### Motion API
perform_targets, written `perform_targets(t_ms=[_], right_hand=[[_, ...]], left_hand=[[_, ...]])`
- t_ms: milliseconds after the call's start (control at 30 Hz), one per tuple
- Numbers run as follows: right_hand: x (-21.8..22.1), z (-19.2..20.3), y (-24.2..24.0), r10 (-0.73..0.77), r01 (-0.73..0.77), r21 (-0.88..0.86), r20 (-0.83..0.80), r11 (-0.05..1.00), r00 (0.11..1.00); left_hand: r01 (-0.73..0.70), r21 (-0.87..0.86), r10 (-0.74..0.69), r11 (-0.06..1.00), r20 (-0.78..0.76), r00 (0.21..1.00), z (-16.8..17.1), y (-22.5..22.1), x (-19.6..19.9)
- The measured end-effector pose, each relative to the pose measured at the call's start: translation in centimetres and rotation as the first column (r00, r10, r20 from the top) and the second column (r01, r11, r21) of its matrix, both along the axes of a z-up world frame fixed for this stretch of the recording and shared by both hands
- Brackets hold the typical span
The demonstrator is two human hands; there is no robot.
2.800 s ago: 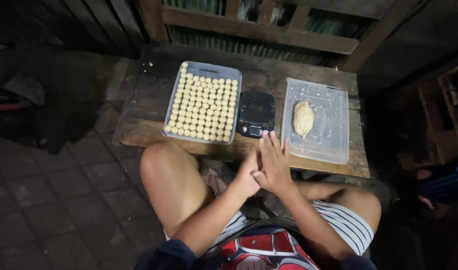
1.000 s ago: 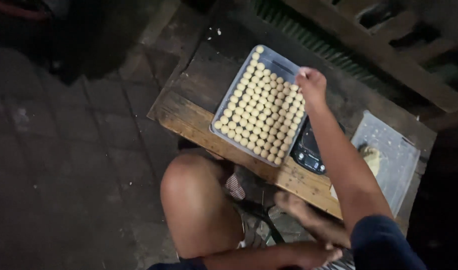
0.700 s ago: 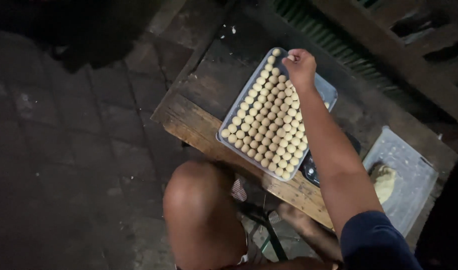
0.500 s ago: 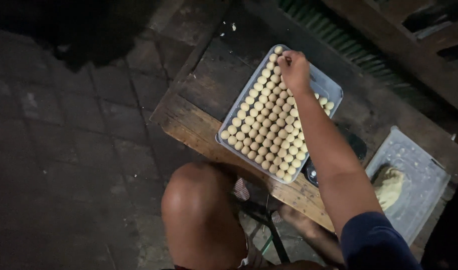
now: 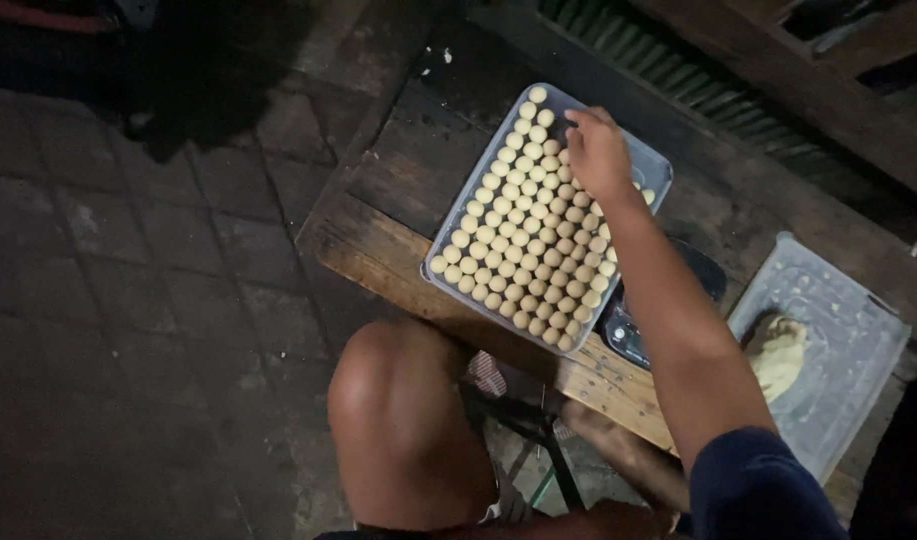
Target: The person repeatedly pinches off small pieces of dough from a larger lump, weighs each piece on a digital scale, rolls it into a ball between their palms, and places it into a plastic tray. The process is repeated continuously throughout the clip.
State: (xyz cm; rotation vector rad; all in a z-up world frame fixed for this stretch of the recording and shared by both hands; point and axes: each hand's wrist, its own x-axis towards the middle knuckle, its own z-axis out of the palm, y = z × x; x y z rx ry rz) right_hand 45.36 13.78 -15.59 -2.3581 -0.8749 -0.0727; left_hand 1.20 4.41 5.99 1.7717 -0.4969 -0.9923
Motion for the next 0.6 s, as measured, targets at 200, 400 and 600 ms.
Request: perform_targets(t_ms=[200,400,600], right_hand=[[-13.3,9.1,-11.3,-0.092,0.071,0.137,0.155,0.988,0.984],[-27.5,7.7,-31.7,-0.476,0.469,0.127,0.416,0.874,0.775],[-34.2,3.6,-39.2,-0.734,0.716,0.163,0.153,0.679,0.662]], left_hand=[[0.105,0.098,-0.12,0.99,0.158,0.98,-6.5,-3.3,-1.4],[0.027,0.054,-0.036,0.998,0.169,0.985,-7.8,-2.2,-1.6],[0.176,0.411,-0.33,0.895,0.342,0.88,-11.3,-4.5,-4.4]])
